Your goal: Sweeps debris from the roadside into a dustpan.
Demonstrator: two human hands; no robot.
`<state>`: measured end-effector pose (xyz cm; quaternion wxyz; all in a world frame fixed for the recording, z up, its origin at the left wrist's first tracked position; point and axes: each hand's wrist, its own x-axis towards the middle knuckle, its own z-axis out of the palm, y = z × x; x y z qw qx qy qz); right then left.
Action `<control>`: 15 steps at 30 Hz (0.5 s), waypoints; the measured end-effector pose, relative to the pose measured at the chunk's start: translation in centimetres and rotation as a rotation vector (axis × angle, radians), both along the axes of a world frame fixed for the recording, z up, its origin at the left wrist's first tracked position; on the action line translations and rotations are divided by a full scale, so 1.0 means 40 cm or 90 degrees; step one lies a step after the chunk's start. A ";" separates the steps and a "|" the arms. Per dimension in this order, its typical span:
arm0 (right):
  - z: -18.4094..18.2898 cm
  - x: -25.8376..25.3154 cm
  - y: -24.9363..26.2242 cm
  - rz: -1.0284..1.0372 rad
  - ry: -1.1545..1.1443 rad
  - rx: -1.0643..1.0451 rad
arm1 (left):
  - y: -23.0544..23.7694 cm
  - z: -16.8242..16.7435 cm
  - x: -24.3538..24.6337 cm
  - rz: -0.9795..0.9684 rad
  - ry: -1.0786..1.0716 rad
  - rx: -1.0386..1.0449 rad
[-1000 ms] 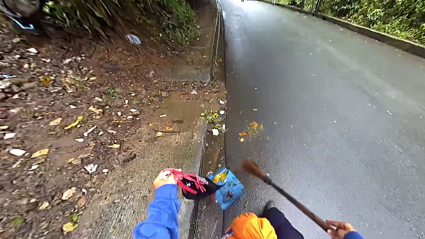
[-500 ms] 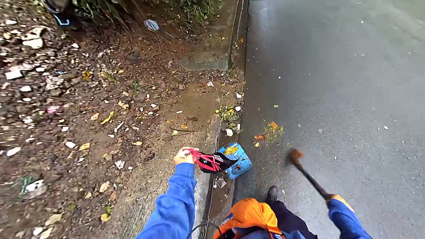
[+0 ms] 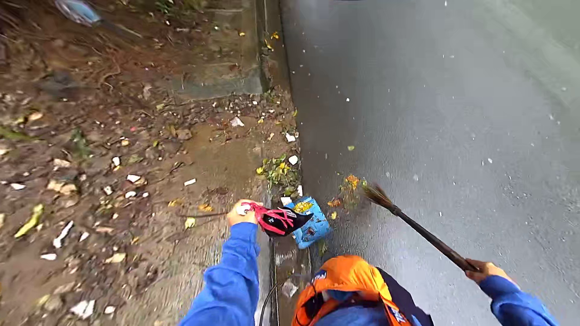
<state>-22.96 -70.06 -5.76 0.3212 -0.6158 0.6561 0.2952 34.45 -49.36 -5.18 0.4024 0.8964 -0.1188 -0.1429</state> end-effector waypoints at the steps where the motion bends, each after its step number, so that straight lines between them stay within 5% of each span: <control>1: -0.028 0.044 -0.008 -0.006 0.042 -0.012 | -0.023 -0.025 0.027 -0.011 -0.006 -0.032; 4: -0.123 0.225 0.004 -0.016 0.132 0.019 | -0.084 -0.092 0.060 -0.062 0.025 -0.042; 8: -0.152 0.441 0.043 0.137 0.089 0.143 | -0.187 -0.087 0.089 -0.086 0.053 -0.006; 15: 0.046 0.241 -0.287 0.127 -0.077 0.082 | -0.206 -0.111 0.103 -0.140 0.046 -0.039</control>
